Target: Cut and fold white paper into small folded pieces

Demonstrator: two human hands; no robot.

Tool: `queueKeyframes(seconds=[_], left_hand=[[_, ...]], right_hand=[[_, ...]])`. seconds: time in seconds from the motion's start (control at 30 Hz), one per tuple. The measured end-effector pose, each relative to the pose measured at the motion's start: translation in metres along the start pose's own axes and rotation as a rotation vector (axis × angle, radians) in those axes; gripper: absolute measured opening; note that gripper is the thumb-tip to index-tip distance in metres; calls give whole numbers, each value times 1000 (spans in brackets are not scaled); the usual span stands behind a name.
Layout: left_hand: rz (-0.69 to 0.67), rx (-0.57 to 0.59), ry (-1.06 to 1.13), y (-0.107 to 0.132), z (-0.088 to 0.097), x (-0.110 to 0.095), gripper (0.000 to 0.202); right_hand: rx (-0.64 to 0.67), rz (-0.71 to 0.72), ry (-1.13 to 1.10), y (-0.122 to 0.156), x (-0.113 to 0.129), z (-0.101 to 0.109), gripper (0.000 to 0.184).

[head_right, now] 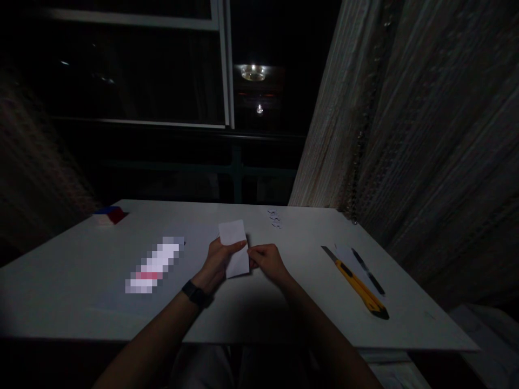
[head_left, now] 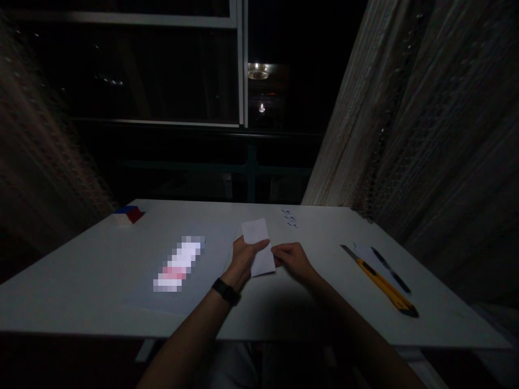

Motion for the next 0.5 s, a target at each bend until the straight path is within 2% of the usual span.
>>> queueKeyframes(seconds=[0.33,0.5], left_hand=[[18,-36,37,-1,2,-3,46],[-18,-53,69,-3,3,-4,45]], right_hand=[[36,39,70,1,1,3,30],[20,-11,109,8,7,4,29]])
Point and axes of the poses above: each hand's wrist, its own y-axis away from the middle knuckle, its own z-axis out of the back of the hand, x = y × z, the point moved 1 cm from there along -y, towards the middle knuckle, and after that the axes turned 13 degrees about -x, right-handed, at the moved point
